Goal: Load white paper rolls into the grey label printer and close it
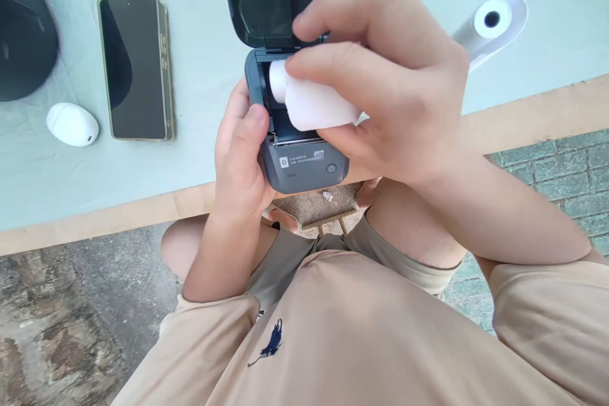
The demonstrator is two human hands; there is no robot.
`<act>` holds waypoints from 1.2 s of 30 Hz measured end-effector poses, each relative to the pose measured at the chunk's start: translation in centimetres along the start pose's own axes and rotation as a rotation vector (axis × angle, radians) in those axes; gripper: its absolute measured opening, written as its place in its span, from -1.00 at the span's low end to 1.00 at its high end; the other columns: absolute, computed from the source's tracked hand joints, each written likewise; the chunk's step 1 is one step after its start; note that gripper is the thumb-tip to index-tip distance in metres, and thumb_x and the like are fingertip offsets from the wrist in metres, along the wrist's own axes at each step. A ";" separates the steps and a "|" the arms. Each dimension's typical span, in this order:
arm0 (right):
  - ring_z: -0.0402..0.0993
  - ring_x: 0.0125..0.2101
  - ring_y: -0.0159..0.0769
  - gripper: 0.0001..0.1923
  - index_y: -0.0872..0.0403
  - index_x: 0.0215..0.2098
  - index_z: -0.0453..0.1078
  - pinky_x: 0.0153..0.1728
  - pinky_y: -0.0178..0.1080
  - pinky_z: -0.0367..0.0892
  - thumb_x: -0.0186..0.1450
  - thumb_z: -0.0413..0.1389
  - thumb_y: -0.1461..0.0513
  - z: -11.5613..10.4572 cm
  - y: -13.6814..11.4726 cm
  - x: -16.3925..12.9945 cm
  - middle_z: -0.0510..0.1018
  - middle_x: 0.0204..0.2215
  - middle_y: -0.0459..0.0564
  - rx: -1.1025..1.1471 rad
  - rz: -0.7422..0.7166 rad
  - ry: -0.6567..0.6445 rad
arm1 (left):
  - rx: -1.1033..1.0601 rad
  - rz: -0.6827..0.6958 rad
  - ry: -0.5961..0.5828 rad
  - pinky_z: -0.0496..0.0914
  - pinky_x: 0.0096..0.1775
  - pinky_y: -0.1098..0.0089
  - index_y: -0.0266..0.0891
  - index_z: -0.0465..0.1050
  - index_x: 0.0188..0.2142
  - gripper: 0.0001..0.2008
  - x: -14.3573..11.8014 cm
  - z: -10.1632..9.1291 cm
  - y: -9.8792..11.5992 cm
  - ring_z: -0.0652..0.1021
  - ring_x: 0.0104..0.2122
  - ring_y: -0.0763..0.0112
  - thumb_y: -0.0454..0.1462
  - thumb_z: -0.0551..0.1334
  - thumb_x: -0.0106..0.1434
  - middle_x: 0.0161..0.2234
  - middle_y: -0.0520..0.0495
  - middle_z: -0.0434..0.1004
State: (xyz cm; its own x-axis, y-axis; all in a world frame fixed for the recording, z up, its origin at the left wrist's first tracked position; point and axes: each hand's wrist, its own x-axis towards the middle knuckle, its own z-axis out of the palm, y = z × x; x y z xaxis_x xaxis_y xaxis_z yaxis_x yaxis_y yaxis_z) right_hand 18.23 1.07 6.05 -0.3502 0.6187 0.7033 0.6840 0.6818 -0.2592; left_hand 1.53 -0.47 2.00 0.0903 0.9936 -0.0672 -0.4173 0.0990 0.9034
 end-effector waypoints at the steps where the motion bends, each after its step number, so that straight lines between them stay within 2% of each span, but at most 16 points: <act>1: 0.57 -0.13 -0.41 -0.60 0.05 -0.11 0.57 -0.18 -0.25 0.39 0.62 -0.09 0.12 0.3 0.0 0.0 0.64 -0.08 -0.04 -0.015 0.002 -0.008 | -0.017 0.013 -0.034 0.26 0.51 -0.16 -0.20 0.38 -0.07 -0.49 0.0 0.0 0.0 0.30 0.51 -0.10 0.15 0.36 0.32 -0.11 -0.06 0.44; 4: 0.50 -0.19 -0.43 -0.59 0.09 -0.20 0.55 -0.15 -0.25 0.39 0.62 -0.09 0.14 0.5 -0.5 0.2 0.57 -0.21 0.00 0.007 0.059 0.030 | -0.061 0.059 -0.115 0.32 0.49 -0.12 -0.17 0.39 -0.09 -0.57 0.0 -0.3 0.0 0.37 0.46 -0.05 0.10 0.36 0.35 -0.14 -0.06 0.40; 7: 0.50 -0.17 -0.44 -0.62 0.09 -0.24 0.49 -0.05 -0.25 0.42 0.61 -0.08 0.16 -0.1 -0.9 0.4 0.58 -0.18 -0.02 0.044 0.122 0.020 | -0.054 0.064 -0.105 0.35 0.48 -0.08 -0.18 0.44 -0.03 -0.59 -0.1 -0.5 0.3 0.37 0.45 -0.03 0.05 0.36 0.35 -0.12 -0.09 0.44; 9: 0.51 -0.15 -0.45 -0.65 0.08 -0.18 0.50 -0.03 -0.26 0.43 0.62 -0.07 0.15 -0.5 -0.8 0.4 0.60 -0.14 -0.05 0.062 0.134 -0.027 | -0.056 0.067 -0.103 0.33 0.48 -0.10 -0.21 0.44 0.02 -0.61 -0.3 -0.4 0.5 0.36 0.46 -0.01 0.02 0.31 0.40 -0.10 -0.10 0.46; 12: 0.55 -0.13 -0.48 -0.75 0.05 -0.06 0.52 -0.02 -0.29 0.44 0.60 0.02 0.14 -0.9 -0.1 0.3 0.63 -0.11 -0.12 0.106 0.077 -0.044 | -0.062 0.071 -0.114 0.29 0.49 -0.10 -0.22 0.45 0.05 -0.63 -0.4 -0.3 0.3 0.37 0.47 0.02 -0.01 0.27 0.45 -0.06 -0.10 0.49; 17: 0.62 -0.09 -0.41 -0.83 0.10 -0.18 0.45 -0.02 -0.28 0.51 0.52 0.18 0.15 -0.9 0.8 0.5 0.65 -0.19 -0.09 0.209 0.016 0.030 | -0.053 0.131 -0.088 0.20 0.54 -0.12 -0.22 0.50 0.06 -0.54 -0.1 -0.7 -0.6 0.48 0.37 0.00 0.08 0.32 0.42 -0.08 -0.07 0.56; 20: 0.61 -0.01 -0.36 -0.76 0.12 -0.14 0.47 0.06 -0.26 0.54 0.48 0.23 0.09 -1.1 0.9 0.6 0.65 -0.14 -0.03 0.279 0.020 -0.015 | -0.031 0.131 -0.074 0.21 0.53 -0.15 -0.20 0.53 0.03 -0.52 0.0 -0.8 -0.7 0.57 0.27 0.01 0.11 0.34 0.38 -0.13 -0.04 0.57; 23: 0.60 0.03 -0.32 -0.76 0.13 -0.14 0.50 0.11 -0.22 0.52 0.50 0.16 0.11 -1.4 0.6 0.7 0.64 -0.07 0.03 0.232 0.084 -0.093 | 0.000 0.135 -0.063 0.30 0.49 -0.09 -0.17 0.56 0.03 -0.57 0.0 -0.9 -0.5 0.57 0.27 0.04 0.08 0.33 0.40 -0.12 -0.05 0.58; 27: 0.58 -0.03 -0.34 -0.84 0.09 -0.26 0.45 0.04 -0.21 0.49 0.46 0.05 0.28 -1.4 -0.2 0.7 0.62 -0.11 0.00 0.158 0.147 -0.067 | 0.021 0.171 -0.066 0.44 0.40 0.00 -0.08 0.61 0.00 -0.61 0.4 -1.2 -0.8 0.57 0.30 0.04 0.09 0.34 0.37 -0.12 -0.05 0.63; 32: 0.62 -0.14 -0.34 -0.81 0.09 -0.24 0.48 -0.14 -0.26 0.40 0.51 0.08 0.21 -0.6 -0.7 0.2 0.63 -0.21 -0.04 -0.008 0.131 0.013 | 0.065 0.181 -0.068 0.53 0.30 0.04 0.00 0.59 -0.04 -0.63 0.7 -1.5 -1.4 0.53 0.34 -0.02 0.14 0.36 0.35 -0.11 -0.08 0.64; 36: 0.66 -0.18 -0.30 -0.73 0.06 -0.21 0.49 -0.15 -0.23 0.39 0.55 0.02 0.14 -0.3 -0.4 0.0 0.64 -0.26 -0.11 -0.077 0.133 -0.012 | 0.095 0.169 -0.055 0.51 0.33 -0.01 0.00 0.61 0.02 -0.58 0.7 -1.5 -1.6 0.51 0.36 -0.07 0.16 0.30 0.37 -0.06 -0.13 0.63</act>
State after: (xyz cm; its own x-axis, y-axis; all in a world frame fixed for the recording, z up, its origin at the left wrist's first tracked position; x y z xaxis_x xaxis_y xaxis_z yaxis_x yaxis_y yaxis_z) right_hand 18.16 0.67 6.37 -0.2604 0.7063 0.6583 0.7716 0.5621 -0.2978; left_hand 0.94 0.18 -0.12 0.0765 0.9910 0.1098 -0.3434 -0.0772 0.9360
